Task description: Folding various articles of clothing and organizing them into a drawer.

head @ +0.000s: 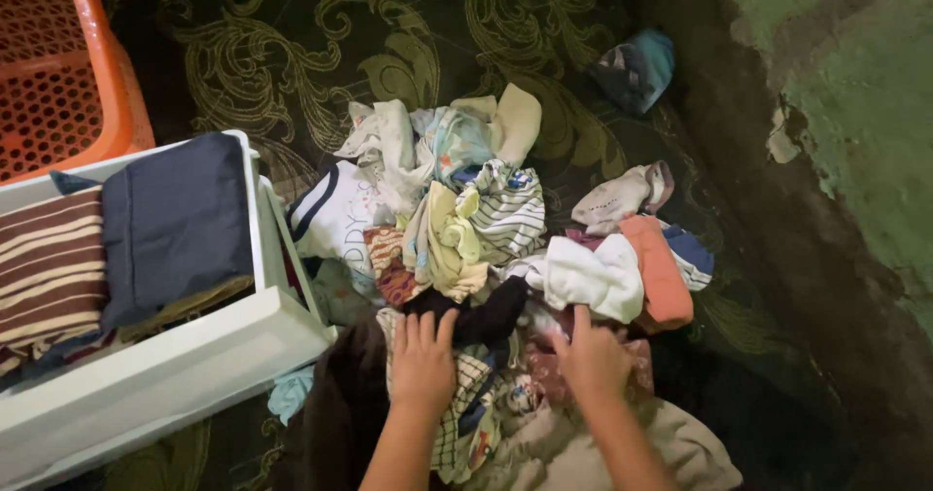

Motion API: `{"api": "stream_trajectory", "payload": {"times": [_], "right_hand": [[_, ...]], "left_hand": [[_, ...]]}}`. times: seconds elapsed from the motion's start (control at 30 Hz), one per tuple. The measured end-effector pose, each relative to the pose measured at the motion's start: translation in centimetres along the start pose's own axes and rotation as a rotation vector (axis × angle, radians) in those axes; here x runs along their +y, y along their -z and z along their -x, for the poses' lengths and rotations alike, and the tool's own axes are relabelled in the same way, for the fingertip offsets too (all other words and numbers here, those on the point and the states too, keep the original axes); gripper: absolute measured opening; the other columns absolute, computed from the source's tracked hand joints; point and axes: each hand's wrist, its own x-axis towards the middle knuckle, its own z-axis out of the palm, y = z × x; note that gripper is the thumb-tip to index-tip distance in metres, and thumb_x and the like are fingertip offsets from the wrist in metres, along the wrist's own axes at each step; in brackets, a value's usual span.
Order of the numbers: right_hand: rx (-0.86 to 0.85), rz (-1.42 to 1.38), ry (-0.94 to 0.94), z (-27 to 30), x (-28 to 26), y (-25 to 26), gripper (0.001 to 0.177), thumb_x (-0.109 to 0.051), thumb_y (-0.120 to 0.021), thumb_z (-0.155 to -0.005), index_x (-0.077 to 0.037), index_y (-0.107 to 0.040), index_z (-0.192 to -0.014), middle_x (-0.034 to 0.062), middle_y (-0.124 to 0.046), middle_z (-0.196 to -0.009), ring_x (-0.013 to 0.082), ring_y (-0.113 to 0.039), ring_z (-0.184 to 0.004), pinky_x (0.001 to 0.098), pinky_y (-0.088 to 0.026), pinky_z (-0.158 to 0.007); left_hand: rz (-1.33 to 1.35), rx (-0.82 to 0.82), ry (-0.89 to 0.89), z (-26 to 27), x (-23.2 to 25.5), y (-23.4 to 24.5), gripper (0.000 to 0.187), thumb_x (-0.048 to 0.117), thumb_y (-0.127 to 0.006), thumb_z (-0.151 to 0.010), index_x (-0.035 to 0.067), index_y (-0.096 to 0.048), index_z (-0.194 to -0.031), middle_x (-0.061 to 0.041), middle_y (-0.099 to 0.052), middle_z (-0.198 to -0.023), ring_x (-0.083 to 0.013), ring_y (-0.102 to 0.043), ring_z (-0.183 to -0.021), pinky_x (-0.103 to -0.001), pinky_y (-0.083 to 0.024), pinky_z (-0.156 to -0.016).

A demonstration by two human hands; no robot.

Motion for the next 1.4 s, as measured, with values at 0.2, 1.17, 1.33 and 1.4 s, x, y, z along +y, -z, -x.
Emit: {"api": "stream_trajectory", "payload": {"times": [0.2, 1.17, 1.33, 1.4], "right_hand": [[0.142, 0.117, 0.137, -2.3, 4.1, -1.3, 0.038, -0.048, -0.073, -0.077, -0.019, -0.074, -0.1, 0.0137, -0.071, -0.089, 0.0387, -0.069, -0.087, 0.0519, -0.056, -0.07], [0.096, -1.622, -0.112, 15.5, -6.1, 17.7, 0.053, -0.001, -0.07, -0.081, -0.008, -0.062, -0.133, 0.0056, -0.07, -0.121, 0.0236, -0.064, -0.112, 0.0404, -0.051, -0.094], [0.447, -1.279, 0.169, 19.4, -8.6, 20.8, 0.081, -0.009, -0.078, -0.079, -0.009, -0.037, -0.149, 0.009, -0.056, -0.139, 0.0238, -0.055, -0.129, 0.0392, -0.048, -0.099], [0.486, -1.309, 0.321, 23.7, -11.8, 22.2, 0.092, -0.012, -0.079, -0.079, -0.01, -0.028, -0.155, 0.0109, -0.051, -0.145, 0.0249, -0.052, -0.133, 0.0399, -0.047, -0.102]], "left_hand": [[0.253, 0.052, 0.273, 0.7, -1.0, 1.3, 0.074, 0.03, -0.07, -0.086, 0.033, -0.037, -0.152, -0.021, -0.042, -0.149, -0.0406, -0.027, -0.147, -0.048, -0.021, -0.12], [1.819, 0.447, 0.167, 10.3, -6.3, 23.0, 0.049, 0.019, -0.075, -0.092, -0.004, -0.061, -0.132, -0.014, -0.069, -0.122, -0.0234, -0.067, -0.109, -0.037, -0.053, -0.094], [1.621, 0.201, 0.103, 10.9, -3.5, 33.3, 0.045, 0.01, -0.075, -0.084, 0.0, -0.065, -0.127, -0.009, -0.075, -0.112, -0.0195, -0.07, -0.099, -0.031, -0.056, -0.085], [1.722, 0.093, 0.081, 12.1, -0.4, 36.1, 0.05, 0.008, -0.074, -0.081, 0.004, -0.06, -0.129, -0.004, -0.075, -0.113, -0.0155, -0.071, -0.102, -0.028, -0.057, -0.087]]}}
